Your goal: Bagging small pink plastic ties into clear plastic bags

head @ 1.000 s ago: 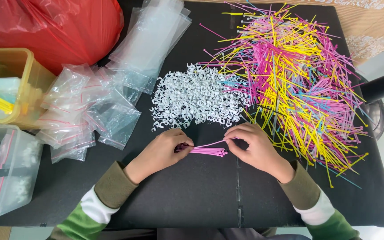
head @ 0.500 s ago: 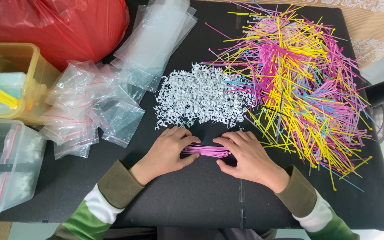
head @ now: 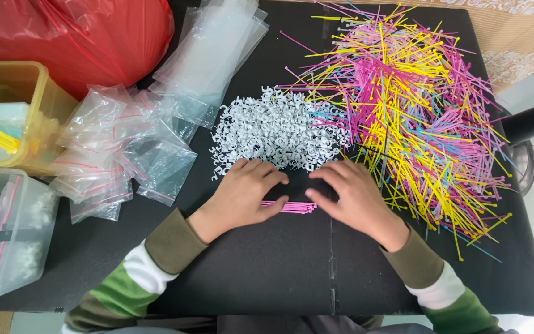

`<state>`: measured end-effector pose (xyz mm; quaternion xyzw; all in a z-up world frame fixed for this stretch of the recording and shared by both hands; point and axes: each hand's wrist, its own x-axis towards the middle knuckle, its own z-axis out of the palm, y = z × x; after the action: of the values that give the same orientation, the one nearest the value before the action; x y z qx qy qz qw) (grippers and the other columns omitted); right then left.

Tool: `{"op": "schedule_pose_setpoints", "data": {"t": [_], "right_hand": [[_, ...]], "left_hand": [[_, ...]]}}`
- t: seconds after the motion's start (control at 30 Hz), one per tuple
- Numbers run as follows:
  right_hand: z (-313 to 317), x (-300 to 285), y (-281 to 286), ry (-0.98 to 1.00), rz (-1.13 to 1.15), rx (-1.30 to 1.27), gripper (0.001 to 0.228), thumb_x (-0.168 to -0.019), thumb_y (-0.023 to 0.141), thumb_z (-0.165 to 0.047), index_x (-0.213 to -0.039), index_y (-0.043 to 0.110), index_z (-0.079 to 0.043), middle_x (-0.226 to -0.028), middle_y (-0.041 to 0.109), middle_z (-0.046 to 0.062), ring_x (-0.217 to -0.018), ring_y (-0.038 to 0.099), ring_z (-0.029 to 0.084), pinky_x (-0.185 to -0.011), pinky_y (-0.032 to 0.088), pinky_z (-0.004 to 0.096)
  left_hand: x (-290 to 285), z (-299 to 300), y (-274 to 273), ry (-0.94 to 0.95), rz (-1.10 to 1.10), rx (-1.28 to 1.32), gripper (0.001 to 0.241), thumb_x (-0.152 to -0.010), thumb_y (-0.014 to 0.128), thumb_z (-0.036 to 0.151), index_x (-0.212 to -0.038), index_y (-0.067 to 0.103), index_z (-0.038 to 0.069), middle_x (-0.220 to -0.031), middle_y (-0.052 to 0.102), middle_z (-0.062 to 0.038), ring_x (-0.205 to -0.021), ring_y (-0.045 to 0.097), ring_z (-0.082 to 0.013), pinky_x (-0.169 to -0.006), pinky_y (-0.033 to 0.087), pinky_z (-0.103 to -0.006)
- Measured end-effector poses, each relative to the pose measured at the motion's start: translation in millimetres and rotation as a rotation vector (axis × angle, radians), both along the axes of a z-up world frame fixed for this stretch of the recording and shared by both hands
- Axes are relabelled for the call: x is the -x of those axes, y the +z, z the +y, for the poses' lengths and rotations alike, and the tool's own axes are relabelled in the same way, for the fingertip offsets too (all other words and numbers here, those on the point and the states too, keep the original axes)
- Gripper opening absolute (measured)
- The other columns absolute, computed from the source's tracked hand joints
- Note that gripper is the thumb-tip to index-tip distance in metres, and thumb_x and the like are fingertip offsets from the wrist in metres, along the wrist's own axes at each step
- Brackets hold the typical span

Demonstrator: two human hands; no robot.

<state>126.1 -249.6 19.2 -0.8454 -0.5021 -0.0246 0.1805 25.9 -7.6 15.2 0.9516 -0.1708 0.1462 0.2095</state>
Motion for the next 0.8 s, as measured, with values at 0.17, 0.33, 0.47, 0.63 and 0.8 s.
{"op": "schedule_pose_setpoints", "data": {"t": [0.17,0.33,0.47,0.63,0.8], "right_hand": [[-12,-62,-34,-0.301,-0.371,-0.112,0.020,-0.092,0.073,-0.039,-0.108,0.072,-0.026,-0.097,0.069,-0.003,-0.093,0.069,0.023,-0.080,0.052,0.040],[-12,-94,-57,-0.481,-0.499,-0.087,0.018,-0.094,0.076,-0.040,-0.098,0.073,-0.023,-0.085,0.066,-0.006,-0.085,0.068,0.020,-0.074,0.044,0.036],[-8,-93,-63,-0.536,-0.481,-0.102,0.017,-0.091,0.076,-0.039,-0.092,0.073,-0.023,-0.078,0.066,-0.005,-0.084,0.070,0.020,-0.073,0.045,0.037],[-7,-89,-65,-0.622,-0.402,-0.115,0.015,-0.085,0.076,-0.036,-0.089,0.071,-0.023,-0.072,0.067,-0.004,-0.082,0.071,0.024,-0.073,0.049,0.041],[-10,-90,-60,-0.664,-0.196,-0.115,0.011,-0.088,0.072,-0.028,-0.096,0.073,-0.021,-0.074,0.072,-0.008,-0.080,0.072,0.026,-0.072,0.052,0.046]], "left_hand": [[-72,-23,12,-0.009,-0.158,-0.030,0.023,-0.086,0.070,0.030,-0.102,0.072,0.013,-0.094,0.069,-0.008,-0.091,0.067,-0.0283,-0.079,0.050,-0.0418],[-171,-42,-29,0.133,-0.340,-0.146,0.013,-0.081,0.073,0.025,-0.089,0.074,0.016,-0.082,0.067,-0.002,-0.078,0.066,-0.0227,-0.069,0.048,-0.0393],[-229,-45,-67,0.294,-0.359,-0.311,0.011,-0.075,0.080,0.022,-0.070,0.073,0.015,-0.064,0.063,0.000,-0.064,0.063,-0.0202,-0.066,0.047,-0.0374],[-247,-53,-75,0.384,-0.266,-0.401,0.027,-0.071,0.088,0.033,-0.059,0.071,0.016,-0.054,0.060,0.000,-0.057,0.062,-0.0187,-0.071,0.050,-0.0390],[-247,-55,-70,0.426,-0.322,-0.306,0.021,-0.069,0.084,0.016,-0.055,0.069,0.015,-0.050,0.056,0.000,-0.054,0.061,-0.0216,-0.066,0.045,-0.0390]]}}
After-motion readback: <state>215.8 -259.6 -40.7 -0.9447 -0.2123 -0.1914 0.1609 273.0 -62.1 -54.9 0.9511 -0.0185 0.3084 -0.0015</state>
